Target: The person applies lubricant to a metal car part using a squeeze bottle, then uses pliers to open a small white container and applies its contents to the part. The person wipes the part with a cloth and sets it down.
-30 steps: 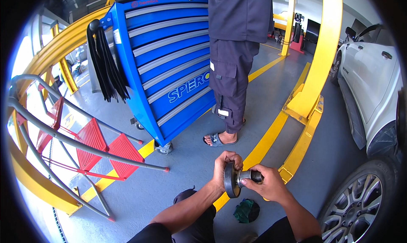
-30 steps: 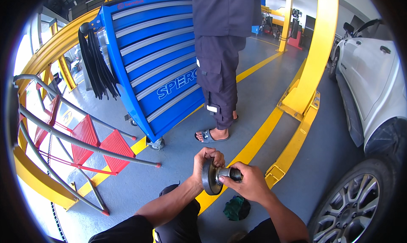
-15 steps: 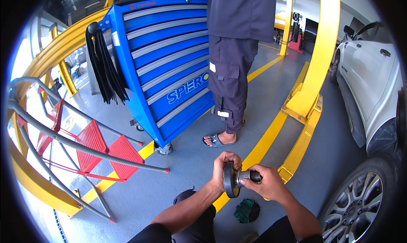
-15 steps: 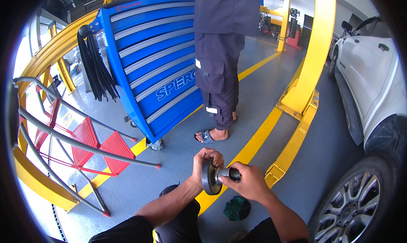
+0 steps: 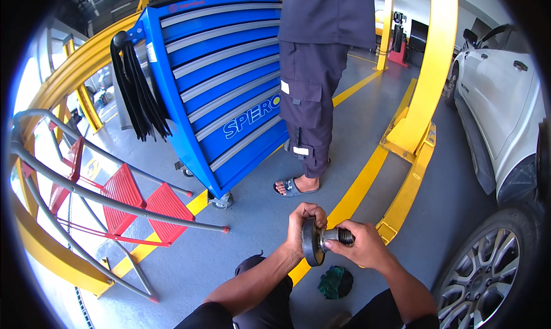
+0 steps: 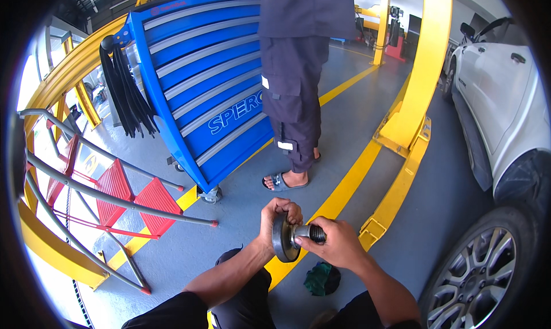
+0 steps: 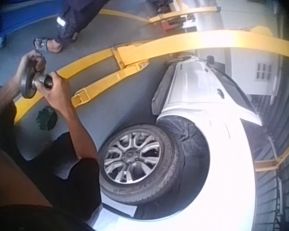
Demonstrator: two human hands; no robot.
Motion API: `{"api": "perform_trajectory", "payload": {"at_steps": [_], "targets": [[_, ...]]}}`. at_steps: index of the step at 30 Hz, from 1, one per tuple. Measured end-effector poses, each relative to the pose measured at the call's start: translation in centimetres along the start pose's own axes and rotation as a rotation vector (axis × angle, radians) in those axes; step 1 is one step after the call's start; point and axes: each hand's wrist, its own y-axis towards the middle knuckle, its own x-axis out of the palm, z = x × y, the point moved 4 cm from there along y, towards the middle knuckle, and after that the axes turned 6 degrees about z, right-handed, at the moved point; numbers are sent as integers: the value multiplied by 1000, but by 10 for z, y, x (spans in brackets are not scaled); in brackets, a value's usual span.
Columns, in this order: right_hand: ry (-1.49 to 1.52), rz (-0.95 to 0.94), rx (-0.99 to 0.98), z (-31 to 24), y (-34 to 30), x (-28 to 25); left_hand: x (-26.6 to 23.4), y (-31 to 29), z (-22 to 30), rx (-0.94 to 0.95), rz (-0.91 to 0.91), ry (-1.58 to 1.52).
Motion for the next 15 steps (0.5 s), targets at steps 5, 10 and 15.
{"api": "perform_trajectory", "payload": {"at_steps": [5,10,15], "targets": [[-18,-2,-7,0,0,-1,-1,2,-1,11,-14,5],[-27,-7,-10,0,0,-2,-3,3,-3,0,-12,10],[-28,-14,-8,-2,1,-2,0,0,-1,0,15,20]]}}
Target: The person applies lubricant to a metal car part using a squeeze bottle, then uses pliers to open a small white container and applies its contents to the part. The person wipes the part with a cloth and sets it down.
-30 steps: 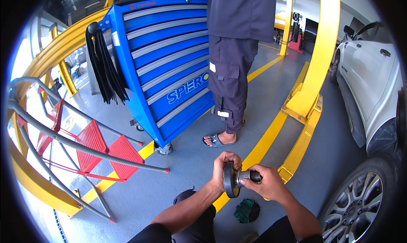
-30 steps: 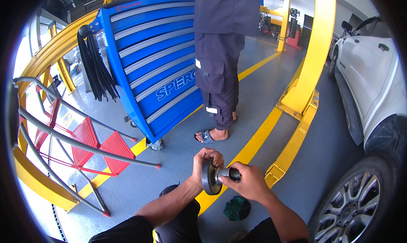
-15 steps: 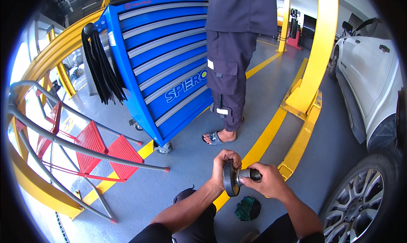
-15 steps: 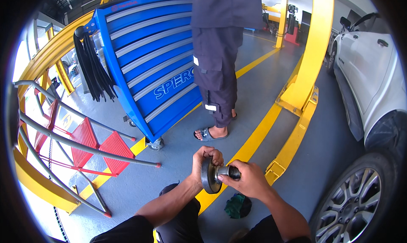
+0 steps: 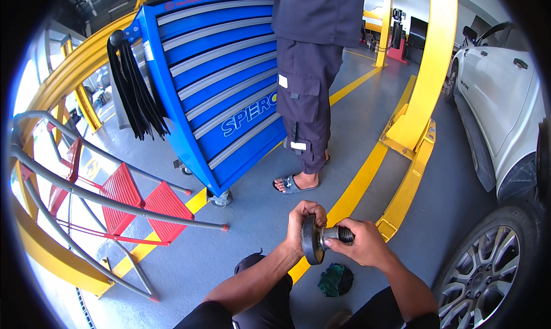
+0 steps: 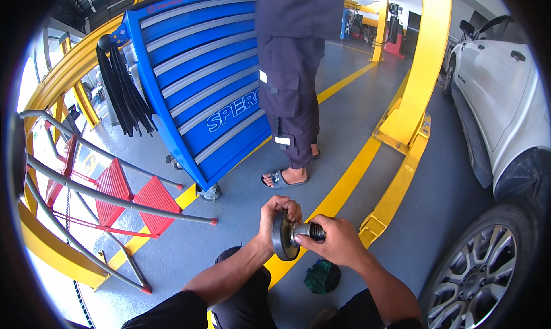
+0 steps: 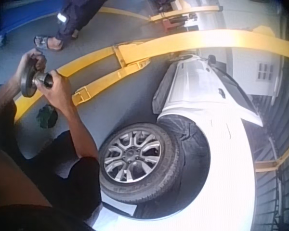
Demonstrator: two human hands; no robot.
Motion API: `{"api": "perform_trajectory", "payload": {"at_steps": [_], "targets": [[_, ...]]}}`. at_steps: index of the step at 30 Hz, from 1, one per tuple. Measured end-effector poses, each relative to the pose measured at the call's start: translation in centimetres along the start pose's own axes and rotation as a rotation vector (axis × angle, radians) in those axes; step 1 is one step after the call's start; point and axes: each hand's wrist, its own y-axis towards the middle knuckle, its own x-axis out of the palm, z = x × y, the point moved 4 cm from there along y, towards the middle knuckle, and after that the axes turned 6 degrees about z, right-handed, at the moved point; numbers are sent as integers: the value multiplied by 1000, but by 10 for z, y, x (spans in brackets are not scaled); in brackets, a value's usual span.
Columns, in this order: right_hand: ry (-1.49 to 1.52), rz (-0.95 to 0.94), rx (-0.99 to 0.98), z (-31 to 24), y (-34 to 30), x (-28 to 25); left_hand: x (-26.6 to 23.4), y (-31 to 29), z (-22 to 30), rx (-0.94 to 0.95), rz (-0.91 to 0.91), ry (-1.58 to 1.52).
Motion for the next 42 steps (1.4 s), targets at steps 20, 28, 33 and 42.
{"api": "perform_trajectory", "payload": {"at_steps": [20,28,33,42], "targets": [[-48,-92,68,3,-1,0,5,-3,1,-16,63,50],[-40,-86,73,1,1,-2,5,-2,2,-7,56,64],[15,-103,176,7,1,1,4,-1,1,-11,25,65],[565,-237,372,22,-3,20,1,1,-2,37,44,218]]}}
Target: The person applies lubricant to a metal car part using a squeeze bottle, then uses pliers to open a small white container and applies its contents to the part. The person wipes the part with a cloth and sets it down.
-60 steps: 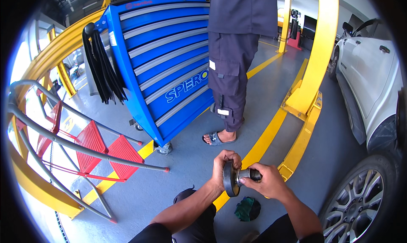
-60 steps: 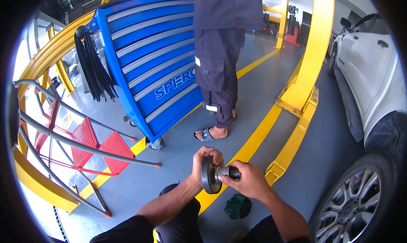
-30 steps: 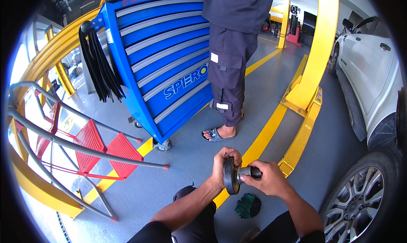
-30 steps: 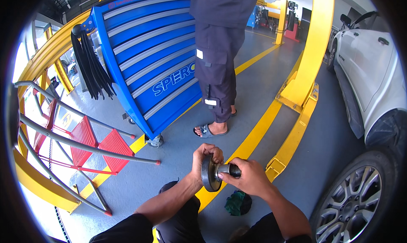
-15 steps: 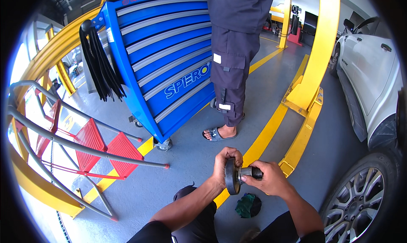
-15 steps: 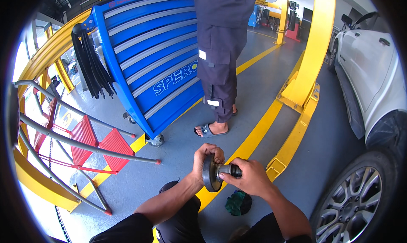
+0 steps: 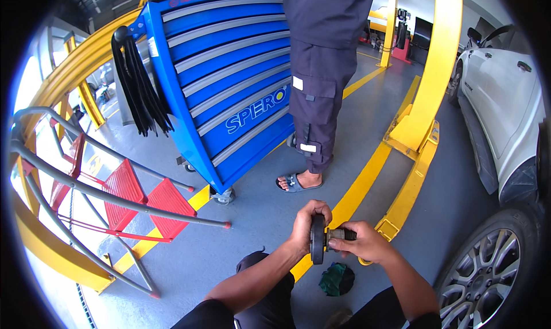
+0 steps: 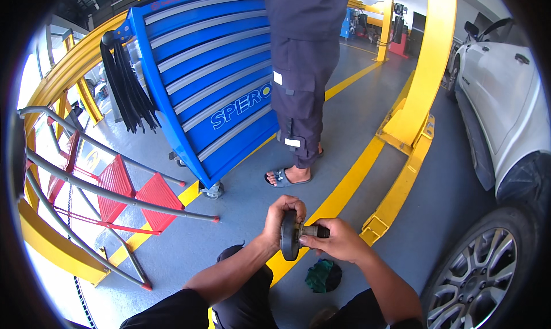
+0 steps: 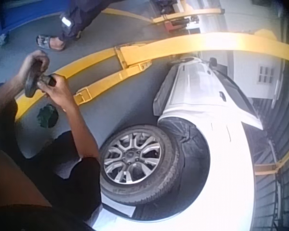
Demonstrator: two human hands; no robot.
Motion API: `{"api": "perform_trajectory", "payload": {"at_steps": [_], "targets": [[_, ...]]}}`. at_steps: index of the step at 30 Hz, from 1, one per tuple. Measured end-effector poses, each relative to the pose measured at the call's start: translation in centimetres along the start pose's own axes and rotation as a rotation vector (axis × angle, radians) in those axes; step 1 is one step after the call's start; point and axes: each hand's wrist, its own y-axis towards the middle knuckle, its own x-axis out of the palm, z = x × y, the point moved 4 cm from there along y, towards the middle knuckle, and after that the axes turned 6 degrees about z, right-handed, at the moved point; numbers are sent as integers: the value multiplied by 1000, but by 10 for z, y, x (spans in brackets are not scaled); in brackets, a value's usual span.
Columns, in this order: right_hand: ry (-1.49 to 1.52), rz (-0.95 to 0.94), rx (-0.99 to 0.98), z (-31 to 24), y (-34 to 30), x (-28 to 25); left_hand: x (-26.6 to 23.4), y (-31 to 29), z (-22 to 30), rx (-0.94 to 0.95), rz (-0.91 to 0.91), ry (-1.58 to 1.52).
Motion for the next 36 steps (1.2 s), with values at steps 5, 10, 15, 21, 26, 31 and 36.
{"api": "perform_trajectory", "payload": {"at_steps": [5,10,15,21,26,31,36], "targets": [[-254,-108,-36,38,30,1,-19,5,39,223,329,200],[-1185,-264,81,120,25,-22,10,23,218,593,168,440],[-1349,-545,163,234,-37,-72,89,58,425,1058,103,795],[-1328,-283,108,298,-100,-79,46,154,599,1003,440,675],[-1283,-8,595,375,-167,-99,89,191,525,887,287,544],[-1146,168,753,440,-194,-97,123,197,480,883,4,275],[-1065,284,700,449,-215,-88,146,187,441,1094,-221,267]]}}
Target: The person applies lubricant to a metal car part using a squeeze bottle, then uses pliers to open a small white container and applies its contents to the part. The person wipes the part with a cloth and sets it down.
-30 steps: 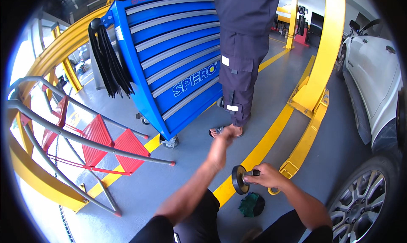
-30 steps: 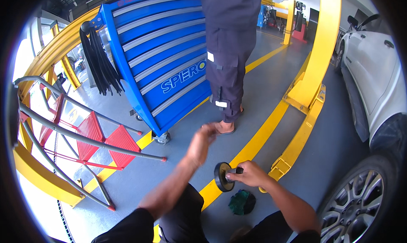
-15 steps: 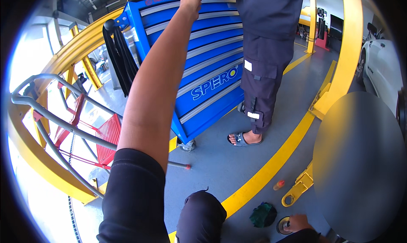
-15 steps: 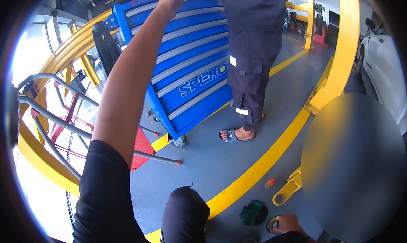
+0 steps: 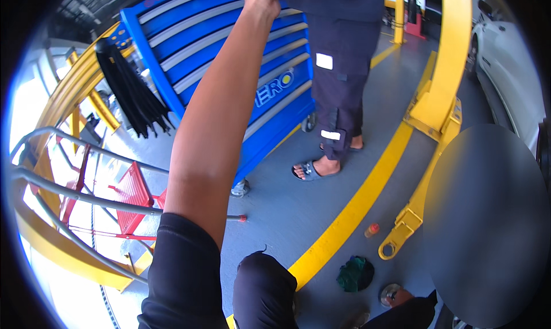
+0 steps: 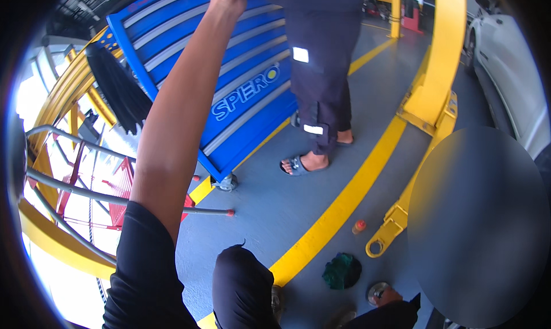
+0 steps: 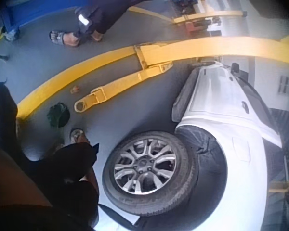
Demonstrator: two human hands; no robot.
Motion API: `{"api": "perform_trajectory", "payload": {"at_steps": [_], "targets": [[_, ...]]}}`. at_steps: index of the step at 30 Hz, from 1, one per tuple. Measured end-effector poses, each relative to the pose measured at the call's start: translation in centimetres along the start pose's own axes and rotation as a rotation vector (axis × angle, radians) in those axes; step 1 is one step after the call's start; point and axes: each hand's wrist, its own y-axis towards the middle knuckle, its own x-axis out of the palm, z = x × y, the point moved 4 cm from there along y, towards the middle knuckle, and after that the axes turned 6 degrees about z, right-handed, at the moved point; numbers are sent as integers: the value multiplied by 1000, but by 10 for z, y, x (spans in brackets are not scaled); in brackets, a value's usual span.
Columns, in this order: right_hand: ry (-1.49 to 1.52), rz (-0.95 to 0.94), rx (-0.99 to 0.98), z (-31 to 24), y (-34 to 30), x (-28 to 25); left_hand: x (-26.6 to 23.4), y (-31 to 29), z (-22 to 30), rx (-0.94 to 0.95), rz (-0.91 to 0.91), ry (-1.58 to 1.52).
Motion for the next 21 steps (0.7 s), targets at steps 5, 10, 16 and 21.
{"api": "perform_trajectory", "payload": {"at_steps": [5,10,16,21], "targets": [[161,442,-292,-47,12,-175,64,-106,33,403,113,-118],[182,1146,-733,-167,-39,-435,71,-262,9,332,338,-179],[384,385,-1153,-285,-70,-486,92,-421,-89,-135,-60,-277],[1083,-66,-1142,-294,-11,-417,97,-453,-77,-206,-150,136]]}}
